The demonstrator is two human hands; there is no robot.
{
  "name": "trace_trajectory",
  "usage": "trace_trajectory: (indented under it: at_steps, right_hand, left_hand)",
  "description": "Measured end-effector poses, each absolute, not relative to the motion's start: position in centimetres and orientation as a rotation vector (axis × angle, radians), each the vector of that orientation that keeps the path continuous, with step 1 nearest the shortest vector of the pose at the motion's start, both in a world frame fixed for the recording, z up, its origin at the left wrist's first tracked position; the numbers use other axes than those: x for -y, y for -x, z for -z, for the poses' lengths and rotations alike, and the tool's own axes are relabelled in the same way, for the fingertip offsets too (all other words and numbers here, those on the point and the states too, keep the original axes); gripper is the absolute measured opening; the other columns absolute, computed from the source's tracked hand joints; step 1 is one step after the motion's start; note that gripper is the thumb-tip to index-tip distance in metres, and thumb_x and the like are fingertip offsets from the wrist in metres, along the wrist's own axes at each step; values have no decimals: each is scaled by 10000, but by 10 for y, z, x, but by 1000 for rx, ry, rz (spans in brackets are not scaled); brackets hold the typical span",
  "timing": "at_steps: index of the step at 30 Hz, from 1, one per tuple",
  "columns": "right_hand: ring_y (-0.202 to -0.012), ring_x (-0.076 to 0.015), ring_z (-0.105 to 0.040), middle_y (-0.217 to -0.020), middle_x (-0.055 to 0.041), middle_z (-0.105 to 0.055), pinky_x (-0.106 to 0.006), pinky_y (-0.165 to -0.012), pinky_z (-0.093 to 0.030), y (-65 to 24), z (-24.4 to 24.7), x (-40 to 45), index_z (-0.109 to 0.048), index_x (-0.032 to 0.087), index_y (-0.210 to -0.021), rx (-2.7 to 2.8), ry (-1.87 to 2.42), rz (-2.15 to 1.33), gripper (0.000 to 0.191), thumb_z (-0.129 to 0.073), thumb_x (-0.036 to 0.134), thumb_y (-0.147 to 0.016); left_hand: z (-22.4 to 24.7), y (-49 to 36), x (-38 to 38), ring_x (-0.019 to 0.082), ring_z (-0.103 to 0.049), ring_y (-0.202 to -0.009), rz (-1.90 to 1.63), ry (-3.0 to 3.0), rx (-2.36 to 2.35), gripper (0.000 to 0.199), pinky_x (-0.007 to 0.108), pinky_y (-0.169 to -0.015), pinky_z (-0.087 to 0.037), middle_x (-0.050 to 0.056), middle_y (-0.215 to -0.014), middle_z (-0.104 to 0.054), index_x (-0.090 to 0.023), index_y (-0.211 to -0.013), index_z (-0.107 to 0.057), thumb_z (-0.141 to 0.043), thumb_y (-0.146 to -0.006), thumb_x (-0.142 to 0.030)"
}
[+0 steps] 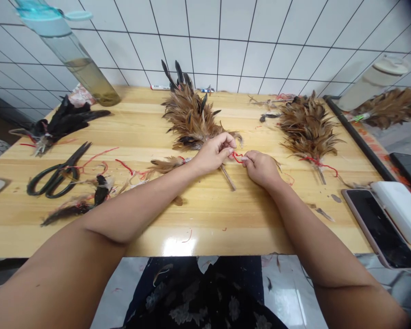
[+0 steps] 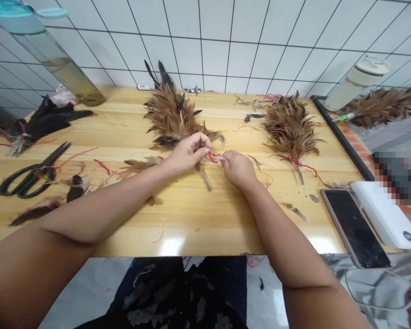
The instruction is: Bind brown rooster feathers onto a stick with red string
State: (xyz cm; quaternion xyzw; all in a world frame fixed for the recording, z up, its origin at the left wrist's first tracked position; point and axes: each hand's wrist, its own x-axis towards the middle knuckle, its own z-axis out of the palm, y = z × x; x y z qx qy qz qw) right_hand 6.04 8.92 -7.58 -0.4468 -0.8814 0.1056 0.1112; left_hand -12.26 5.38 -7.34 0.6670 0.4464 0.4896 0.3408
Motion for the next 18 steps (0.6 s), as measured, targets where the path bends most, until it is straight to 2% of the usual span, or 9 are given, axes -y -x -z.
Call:
trace_trajectory:
  at_steps: [7, 18]
  right_hand:
    - [-790, -207, -567, -841, -83, -661, -304, -686, -357, -64, 79, -95, -578, 200, -733, 2433, 1305, -323, 281, -381, 285, -914]
    - [-729, -209, -526, -808, -100, -639, -305, -608, -312, -67, 76, -98, -559, 201, -715, 2381, 1387, -286, 289, -367, 291, -910]
  left_hand:
    - [73, 123, -54, 69, -552, -618, -1318, -1718, -1222, 104, 199, -603, -441, -22, -731, -578, -157, -851, -541, -508, -786, -82]
    - [75, 124, -55, 64, -555, -579, -1310, -1664, -1315, 95, 193, -574, -425, -25, -723, -594, -156, -847, -567, -529, -778, -103]
